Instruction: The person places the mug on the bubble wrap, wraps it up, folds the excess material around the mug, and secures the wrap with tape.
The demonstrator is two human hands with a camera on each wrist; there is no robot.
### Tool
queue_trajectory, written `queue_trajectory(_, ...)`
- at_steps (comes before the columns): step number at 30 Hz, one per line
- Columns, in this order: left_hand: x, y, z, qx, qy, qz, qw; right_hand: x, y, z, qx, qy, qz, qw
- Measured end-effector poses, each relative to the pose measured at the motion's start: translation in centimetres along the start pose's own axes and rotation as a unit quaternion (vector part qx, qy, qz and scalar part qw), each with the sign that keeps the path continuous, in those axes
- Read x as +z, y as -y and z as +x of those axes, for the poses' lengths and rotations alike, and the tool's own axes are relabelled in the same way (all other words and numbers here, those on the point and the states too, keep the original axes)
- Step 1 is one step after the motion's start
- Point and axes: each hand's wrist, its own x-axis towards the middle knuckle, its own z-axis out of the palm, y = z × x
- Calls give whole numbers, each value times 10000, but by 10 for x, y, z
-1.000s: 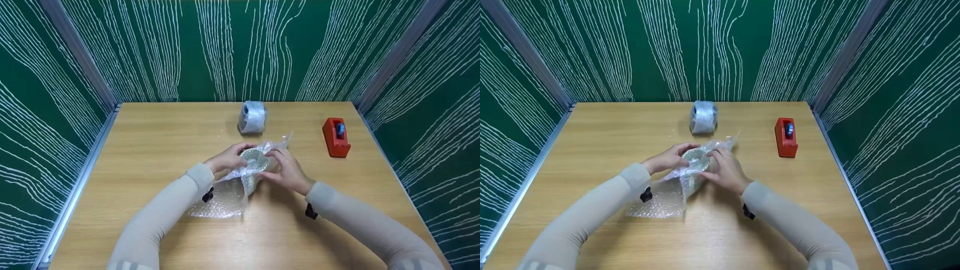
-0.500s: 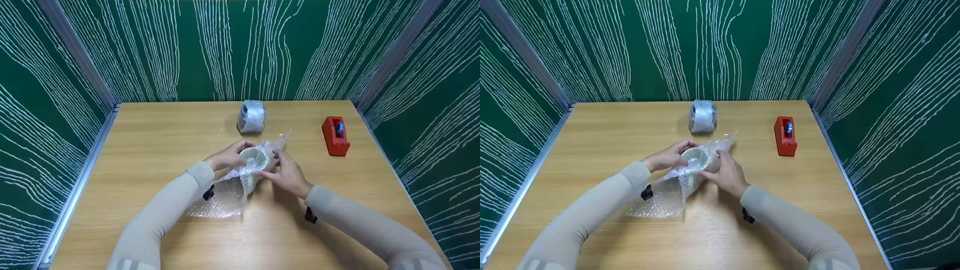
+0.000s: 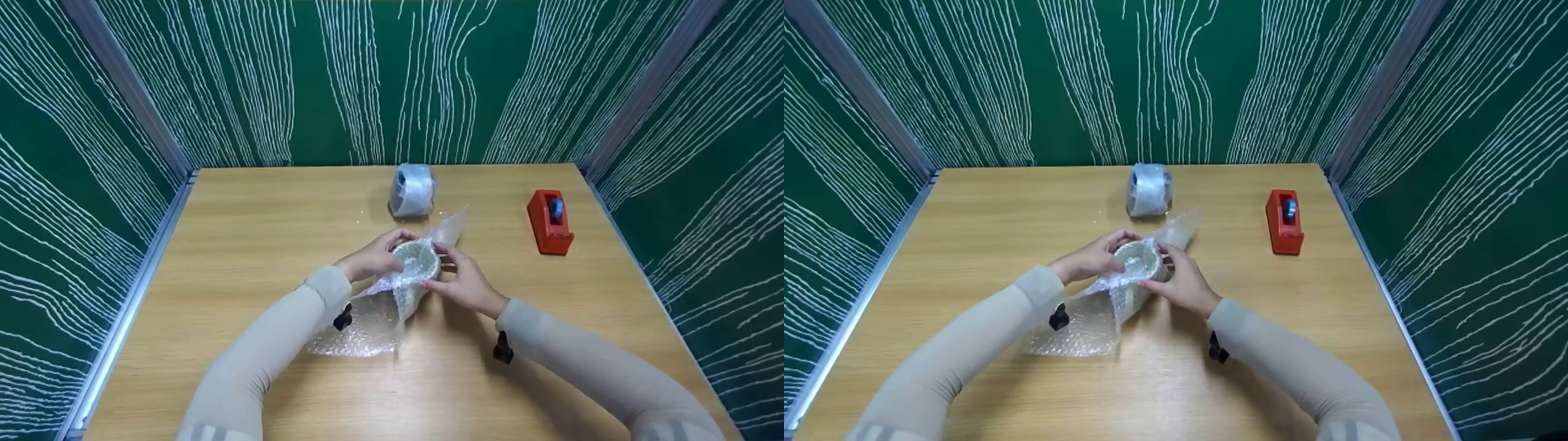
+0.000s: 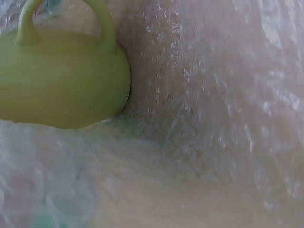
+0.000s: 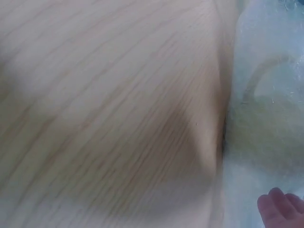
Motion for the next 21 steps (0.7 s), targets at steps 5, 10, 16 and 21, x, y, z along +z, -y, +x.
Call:
queue_trajectory(5,1,0,-1,75,-17,72,9999,4,2,3,185,-31,423,9989)
queue_trajectory(10,1,0,-1,5,-95,273,9996,8,1,7,250,-261,643,9973)
queue_trajectory(16,0,1,-1,-35,-72,207,9998,12,-1,13,570,-382,888,9937)
queue_trajectory(21,-1,3,-1,54,7,181,9998,15,2,19,1200,-422,1723,9768)
